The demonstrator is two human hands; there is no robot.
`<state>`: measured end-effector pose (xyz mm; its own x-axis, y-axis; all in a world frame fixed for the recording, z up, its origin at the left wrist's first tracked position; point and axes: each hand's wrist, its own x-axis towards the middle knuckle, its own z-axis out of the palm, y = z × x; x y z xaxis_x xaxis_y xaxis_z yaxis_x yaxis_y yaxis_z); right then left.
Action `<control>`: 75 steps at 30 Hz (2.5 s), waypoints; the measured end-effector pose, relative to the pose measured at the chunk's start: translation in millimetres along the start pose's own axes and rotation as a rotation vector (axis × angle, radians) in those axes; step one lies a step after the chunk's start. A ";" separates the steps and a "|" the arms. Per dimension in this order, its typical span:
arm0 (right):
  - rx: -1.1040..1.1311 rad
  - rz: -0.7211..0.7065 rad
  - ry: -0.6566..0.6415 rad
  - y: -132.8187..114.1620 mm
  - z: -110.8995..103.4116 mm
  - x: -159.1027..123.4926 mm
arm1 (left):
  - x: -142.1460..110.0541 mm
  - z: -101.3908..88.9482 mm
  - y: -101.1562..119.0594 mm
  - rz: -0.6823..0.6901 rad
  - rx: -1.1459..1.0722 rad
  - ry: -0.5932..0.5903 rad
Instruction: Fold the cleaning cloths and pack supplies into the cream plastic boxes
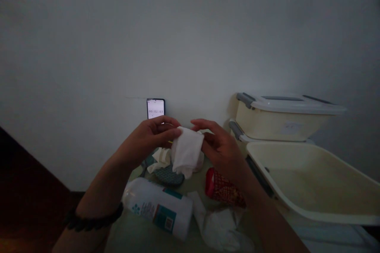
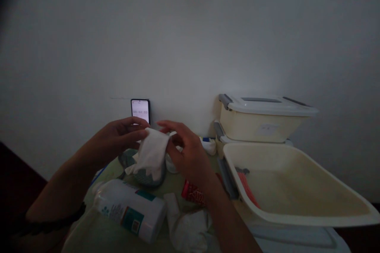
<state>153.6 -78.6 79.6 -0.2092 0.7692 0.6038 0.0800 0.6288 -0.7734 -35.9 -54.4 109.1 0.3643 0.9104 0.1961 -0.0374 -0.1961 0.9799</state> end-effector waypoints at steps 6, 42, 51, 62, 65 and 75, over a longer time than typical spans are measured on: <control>0.114 0.231 0.100 -1.0 4.2 0.4 | 0.3 -4.7 -6.2 0.006 -0.073 -0.159; 0.150 0.226 0.005 -7.9 -2.1 0.1 | 0.6 9.0 -2.2 0.448 -0.029 -0.023; 0.166 0.243 0.150 -7.9 1.3 1.8 | -2.1 12.7 -0.1 0.154 0.031 -0.088; 0.281 0.341 0.004 -13.2 1.9 0.8 | -7.3 17.8 7.1 0.133 0.078 0.025; 0.117 0.359 -0.067 -16.5 -2.0 -0.3 | -9.8 18.1 10.9 0.129 0.229 -0.017; 0.078 0.402 -0.299 -15.7 -6.9 -5.8 | -5.7 16.5 8.9 0.147 0.384 0.092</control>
<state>160.3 -92.2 89.5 -0.4477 0.8754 0.1821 0.1410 0.2703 -0.9524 -22.9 -67.3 116.2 0.2958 0.8880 0.3520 0.2733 -0.4318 0.8596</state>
